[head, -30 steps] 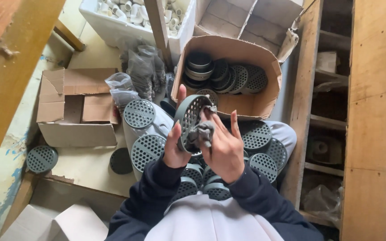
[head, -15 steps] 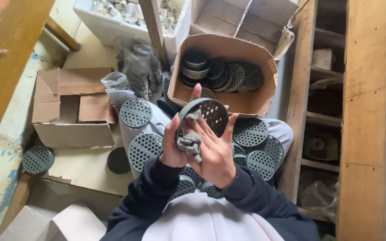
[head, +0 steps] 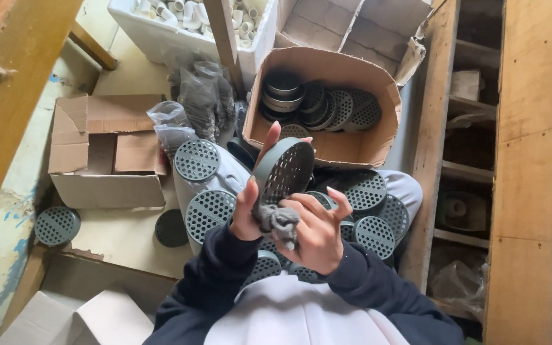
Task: The person sits cross-legged on the floor and repeatedly picks up gray circular perforated parts from a cardboard box. Using a gray cloth, they wipe each part and place it back into the box. The process is repeated for several parts.
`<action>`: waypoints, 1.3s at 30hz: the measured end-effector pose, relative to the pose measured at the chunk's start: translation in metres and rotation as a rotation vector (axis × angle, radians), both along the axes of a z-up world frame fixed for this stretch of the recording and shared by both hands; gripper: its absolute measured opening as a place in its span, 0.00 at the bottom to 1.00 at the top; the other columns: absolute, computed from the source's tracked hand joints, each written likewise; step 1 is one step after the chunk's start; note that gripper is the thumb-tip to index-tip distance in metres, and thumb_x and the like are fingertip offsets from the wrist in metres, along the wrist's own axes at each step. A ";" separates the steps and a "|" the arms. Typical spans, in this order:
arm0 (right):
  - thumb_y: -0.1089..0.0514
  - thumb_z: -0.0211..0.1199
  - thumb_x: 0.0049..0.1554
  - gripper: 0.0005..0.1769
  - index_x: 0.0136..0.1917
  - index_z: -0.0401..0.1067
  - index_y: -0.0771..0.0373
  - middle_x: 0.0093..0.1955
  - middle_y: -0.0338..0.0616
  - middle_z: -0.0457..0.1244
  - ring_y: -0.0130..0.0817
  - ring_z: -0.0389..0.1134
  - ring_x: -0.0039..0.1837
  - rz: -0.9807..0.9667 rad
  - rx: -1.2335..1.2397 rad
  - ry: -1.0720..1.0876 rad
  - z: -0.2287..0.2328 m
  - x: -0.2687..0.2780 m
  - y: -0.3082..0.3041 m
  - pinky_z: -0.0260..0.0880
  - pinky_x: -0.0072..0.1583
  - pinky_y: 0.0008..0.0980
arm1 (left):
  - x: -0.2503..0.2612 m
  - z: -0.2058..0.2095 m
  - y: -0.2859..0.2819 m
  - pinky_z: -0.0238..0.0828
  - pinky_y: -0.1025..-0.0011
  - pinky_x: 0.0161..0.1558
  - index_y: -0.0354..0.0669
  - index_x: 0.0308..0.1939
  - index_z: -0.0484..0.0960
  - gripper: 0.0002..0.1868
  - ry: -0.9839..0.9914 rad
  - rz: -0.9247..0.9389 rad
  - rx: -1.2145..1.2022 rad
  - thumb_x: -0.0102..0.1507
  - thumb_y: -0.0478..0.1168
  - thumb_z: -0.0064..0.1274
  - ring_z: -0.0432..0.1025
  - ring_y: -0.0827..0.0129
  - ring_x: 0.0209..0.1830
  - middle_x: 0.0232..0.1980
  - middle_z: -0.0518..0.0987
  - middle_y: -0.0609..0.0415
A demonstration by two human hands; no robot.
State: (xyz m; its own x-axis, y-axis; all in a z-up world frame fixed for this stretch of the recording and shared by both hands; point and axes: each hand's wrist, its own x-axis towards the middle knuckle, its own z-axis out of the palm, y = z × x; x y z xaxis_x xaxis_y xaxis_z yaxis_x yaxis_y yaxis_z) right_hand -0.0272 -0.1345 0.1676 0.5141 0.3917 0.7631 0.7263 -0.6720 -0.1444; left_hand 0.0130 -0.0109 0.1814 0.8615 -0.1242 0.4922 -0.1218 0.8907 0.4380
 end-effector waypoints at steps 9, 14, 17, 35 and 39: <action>0.39 0.56 0.59 0.17 0.45 0.76 0.51 0.48 0.30 0.67 0.35 0.64 0.55 0.178 0.141 0.211 0.009 0.017 -0.018 0.36 0.63 0.52 | 0.006 -0.007 0.000 0.59 0.56 0.72 0.45 0.83 0.35 0.45 -0.007 -0.003 -0.046 0.68 0.56 0.38 0.57 0.42 0.76 0.80 0.48 0.22; 0.31 0.53 0.63 0.26 0.50 0.75 0.53 0.59 0.34 0.69 0.39 0.62 0.63 -0.189 -0.180 -0.069 0.010 0.041 -0.045 0.29 0.67 0.62 | 0.002 0.001 -0.005 0.56 0.50 0.74 0.50 0.84 0.32 0.45 0.037 -0.090 -0.054 0.70 0.57 0.37 0.60 0.48 0.75 0.80 0.53 0.30; 0.36 0.51 0.64 0.24 0.54 0.76 0.55 0.58 0.36 0.68 0.36 0.64 0.61 -0.255 -0.113 -0.071 0.012 0.045 -0.040 0.33 0.66 0.54 | 0.004 -0.006 -0.011 0.55 0.50 0.74 0.49 0.84 0.31 0.46 0.051 -0.140 -0.091 0.71 0.55 0.39 0.61 0.49 0.75 0.79 0.56 0.31; 0.69 0.61 0.58 0.11 0.52 0.80 0.65 0.59 0.58 0.71 0.53 0.74 0.52 0.423 0.465 0.332 0.044 0.004 0.000 0.76 0.55 0.44 | 0.000 0.006 -0.002 0.56 0.50 0.75 0.59 0.84 0.34 0.41 0.224 -0.234 -0.174 0.71 0.59 0.30 0.55 0.47 0.78 0.80 0.55 0.38; 0.73 0.62 0.56 0.09 0.49 0.78 0.69 0.55 0.60 0.72 0.54 0.74 0.48 0.426 0.505 0.242 0.051 0.014 0.008 0.77 0.52 0.44 | -0.017 0.016 -0.011 0.55 0.56 0.75 0.62 0.85 0.39 0.39 0.314 -0.368 -0.376 0.72 0.58 0.32 0.52 0.48 0.80 0.82 0.54 0.43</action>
